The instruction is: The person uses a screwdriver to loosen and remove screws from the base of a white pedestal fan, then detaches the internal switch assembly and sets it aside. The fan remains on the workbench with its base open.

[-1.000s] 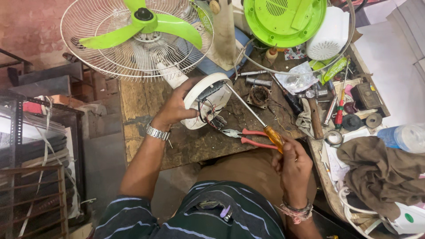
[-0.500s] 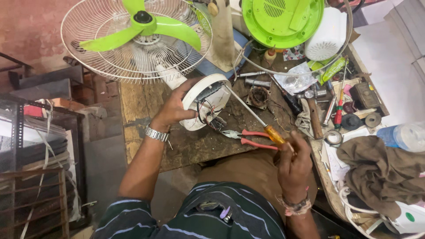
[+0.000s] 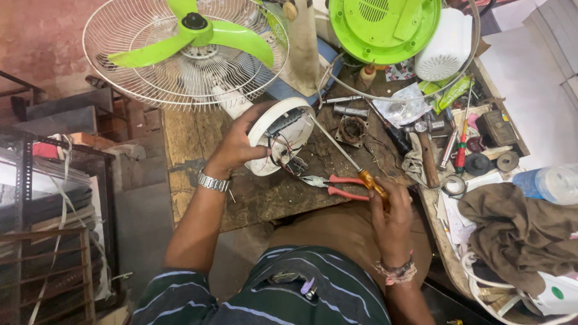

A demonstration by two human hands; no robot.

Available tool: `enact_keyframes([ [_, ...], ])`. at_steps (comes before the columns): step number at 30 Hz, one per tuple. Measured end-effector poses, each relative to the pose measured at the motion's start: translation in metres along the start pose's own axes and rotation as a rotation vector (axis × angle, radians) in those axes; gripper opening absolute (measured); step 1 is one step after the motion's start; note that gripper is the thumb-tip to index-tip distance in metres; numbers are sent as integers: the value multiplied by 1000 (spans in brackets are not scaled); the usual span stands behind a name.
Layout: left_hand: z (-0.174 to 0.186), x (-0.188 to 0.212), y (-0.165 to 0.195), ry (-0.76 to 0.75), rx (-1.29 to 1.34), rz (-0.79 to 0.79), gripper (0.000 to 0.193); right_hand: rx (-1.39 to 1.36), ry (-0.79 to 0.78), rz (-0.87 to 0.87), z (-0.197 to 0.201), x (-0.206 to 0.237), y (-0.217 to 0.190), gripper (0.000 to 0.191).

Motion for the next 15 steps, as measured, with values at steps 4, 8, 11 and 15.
enact_keyframes([
  [4, 2, 2, -1, 30, -5, 45, 90, 76, -37, 71, -36, 6, 36, 29],
  [8, -1, 0, -1, 43, -96, 29, 90, 30, -154, 86, -76, 11, 64, 28],
  [11, -3, -3, 1, 56, -97, 7, 89, 9, -209, 83, -85, 4, 80, 26],
  [15, 0, -5, 5, 67, -14, 32, 88, -15, -113, 133, -47, 5, 95, 21],
])
Point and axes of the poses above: each hand's wrist, its own x-axis away from the middle knuckle, its own z-axis out of the back of the hand, y = z × x, the point moved 4 cm from there along -x, towards the middle knuckle, and after that the axes turned 6 degrees about y, right-handed, at the moved point
